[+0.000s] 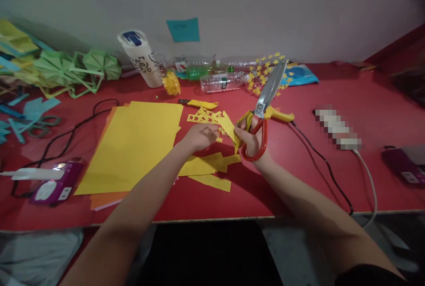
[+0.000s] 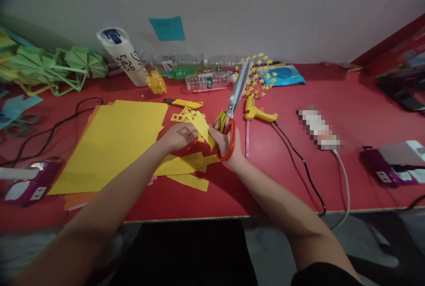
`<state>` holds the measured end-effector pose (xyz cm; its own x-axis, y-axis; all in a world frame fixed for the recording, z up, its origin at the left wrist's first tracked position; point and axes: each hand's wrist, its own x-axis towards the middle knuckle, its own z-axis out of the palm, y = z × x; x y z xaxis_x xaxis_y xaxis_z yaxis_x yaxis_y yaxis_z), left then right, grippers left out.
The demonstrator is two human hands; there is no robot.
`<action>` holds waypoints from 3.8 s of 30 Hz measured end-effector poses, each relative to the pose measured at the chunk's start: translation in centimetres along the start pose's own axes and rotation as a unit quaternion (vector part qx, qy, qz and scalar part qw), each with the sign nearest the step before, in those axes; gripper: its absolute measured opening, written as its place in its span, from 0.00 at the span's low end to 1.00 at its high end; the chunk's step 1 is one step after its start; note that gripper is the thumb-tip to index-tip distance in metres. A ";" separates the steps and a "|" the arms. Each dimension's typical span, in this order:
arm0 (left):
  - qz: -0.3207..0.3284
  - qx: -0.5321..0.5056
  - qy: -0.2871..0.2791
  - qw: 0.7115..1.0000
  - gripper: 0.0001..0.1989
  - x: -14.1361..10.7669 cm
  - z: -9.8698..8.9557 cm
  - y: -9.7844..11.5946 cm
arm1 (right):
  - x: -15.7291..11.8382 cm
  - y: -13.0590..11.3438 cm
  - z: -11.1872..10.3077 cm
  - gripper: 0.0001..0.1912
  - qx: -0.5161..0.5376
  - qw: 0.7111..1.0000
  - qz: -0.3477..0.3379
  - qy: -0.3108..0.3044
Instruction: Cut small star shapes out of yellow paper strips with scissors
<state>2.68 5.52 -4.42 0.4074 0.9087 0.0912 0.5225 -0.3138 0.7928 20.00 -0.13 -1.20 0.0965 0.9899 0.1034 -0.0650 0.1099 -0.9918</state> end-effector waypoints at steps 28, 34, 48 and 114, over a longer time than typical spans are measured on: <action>-0.218 -0.361 0.089 0.902 0.15 -5.8 -2.1 2.3 | -1.3 0.9 0.6 0.13 -0.150 0.981 0.069 -0.107; -0.303 -0.242 -0.057 0.920 0.18 -6.6 -1.8 3.8 | -1.9 0.8 1.0 0.13 -0.135 0.981 0.088 -0.104; -0.391 -0.141 -0.089 0.905 0.23 -6.9 -1.7 4.8 | -2.2 0.7 0.7 0.16 -0.127 0.984 0.074 -0.102; -0.235 -0.291 0.208 0.904 0.17 -6.7 -4.0 3.3 | -2.1 -1.5 0.1 0.32 -0.232 0.886 0.183 -0.357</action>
<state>-1.32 -0.54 -0.04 -0.1372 0.9671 -0.2144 0.0338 0.2209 0.9747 19.80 -2.32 0.06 -0.5105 0.7740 -0.3747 0.4699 -0.1139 -0.8754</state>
